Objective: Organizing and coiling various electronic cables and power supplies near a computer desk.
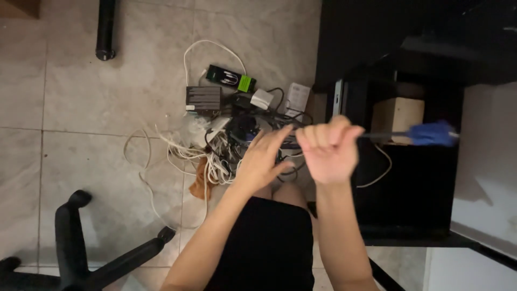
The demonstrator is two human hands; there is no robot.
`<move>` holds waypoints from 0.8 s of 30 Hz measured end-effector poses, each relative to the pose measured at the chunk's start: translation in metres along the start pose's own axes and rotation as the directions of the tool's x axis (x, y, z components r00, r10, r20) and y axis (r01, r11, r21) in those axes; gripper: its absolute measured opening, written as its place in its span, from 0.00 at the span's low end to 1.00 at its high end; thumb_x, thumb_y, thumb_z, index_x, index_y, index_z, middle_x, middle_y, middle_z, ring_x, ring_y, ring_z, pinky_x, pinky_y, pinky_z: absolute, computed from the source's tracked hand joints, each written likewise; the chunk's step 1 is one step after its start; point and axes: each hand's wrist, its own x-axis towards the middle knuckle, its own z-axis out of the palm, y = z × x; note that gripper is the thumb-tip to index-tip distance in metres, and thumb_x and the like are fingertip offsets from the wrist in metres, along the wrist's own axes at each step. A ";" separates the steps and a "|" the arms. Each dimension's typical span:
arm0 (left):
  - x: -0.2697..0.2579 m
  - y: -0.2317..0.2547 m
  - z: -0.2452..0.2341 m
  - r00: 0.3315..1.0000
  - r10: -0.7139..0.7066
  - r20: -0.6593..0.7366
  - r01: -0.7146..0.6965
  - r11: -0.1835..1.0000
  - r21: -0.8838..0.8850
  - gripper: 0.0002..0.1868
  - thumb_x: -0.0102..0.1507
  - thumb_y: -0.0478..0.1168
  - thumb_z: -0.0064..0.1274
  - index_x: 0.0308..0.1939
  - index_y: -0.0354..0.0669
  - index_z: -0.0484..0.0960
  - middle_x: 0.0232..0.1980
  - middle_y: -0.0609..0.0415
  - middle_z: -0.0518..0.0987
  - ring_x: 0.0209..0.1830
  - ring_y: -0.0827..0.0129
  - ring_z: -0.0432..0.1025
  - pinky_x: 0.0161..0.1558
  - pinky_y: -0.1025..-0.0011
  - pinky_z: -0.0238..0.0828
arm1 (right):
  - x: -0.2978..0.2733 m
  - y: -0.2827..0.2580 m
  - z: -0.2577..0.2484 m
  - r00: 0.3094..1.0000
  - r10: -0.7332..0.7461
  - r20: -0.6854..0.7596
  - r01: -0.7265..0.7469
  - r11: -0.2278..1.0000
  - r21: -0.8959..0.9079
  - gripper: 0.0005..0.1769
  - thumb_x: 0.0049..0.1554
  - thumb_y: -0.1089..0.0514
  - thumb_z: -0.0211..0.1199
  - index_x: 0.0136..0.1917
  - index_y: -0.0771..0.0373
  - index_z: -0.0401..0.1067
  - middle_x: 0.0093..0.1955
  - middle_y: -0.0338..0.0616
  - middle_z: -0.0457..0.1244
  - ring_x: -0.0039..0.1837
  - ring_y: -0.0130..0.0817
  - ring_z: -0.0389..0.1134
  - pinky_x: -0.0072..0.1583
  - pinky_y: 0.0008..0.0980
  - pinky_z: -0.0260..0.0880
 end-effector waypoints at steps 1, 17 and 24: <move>-0.010 -0.012 0.005 0.998 -0.043 0.046 0.041 0.999 0.035 0.40 0.57 0.47 0.64 0.72 0.42 0.67 0.67 0.46 0.74 0.69 0.48 0.67 0.69 0.50 0.60 | -0.002 -0.010 0.006 0.999 -0.022 0.047 0.020 0.999 0.049 0.28 0.71 0.35 0.45 0.40 0.56 0.62 0.29 0.31 0.44 0.35 0.26 0.44 0.47 0.29 0.53; -0.161 -0.107 -0.055 0.847 -0.322 -0.423 0.329 0.942 -0.059 0.08 0.65 0.30 0.49 0.43 0.39 0.83 0.52 0.45 0.81 0.55 0.53 0.74 0.57 0.61 0.69 | 0.003 -0.087 -0.127 0.692 -0.677 -0.251 0.476 0.689 -0.547 0.22 0.70 0.37 0.52 0.48 0.58 0.69 0.28 0.32 0.47 0.29 0.24 0.44 0.33 0.27 0.51; -0.136 -0.099 -0.155 0.553 -0.436 -0.710 0.357 0.894 -0.271 0.06 0.75 0.34 0.47 0.47 0.34 0.77 0.43 0.55 0.76 0.44 0.72 0.69 0.52 0.73 0.67 | -0.005 -0.114 -0.193 0.553 -0.739 -0.385 0.538 0.669 -0.512 0.24 0.70 0.39 0.54 0.47 0.61 0.70 0.29 0.32 0.46 0.28 0.24 0.44 0.33 0.27 0.51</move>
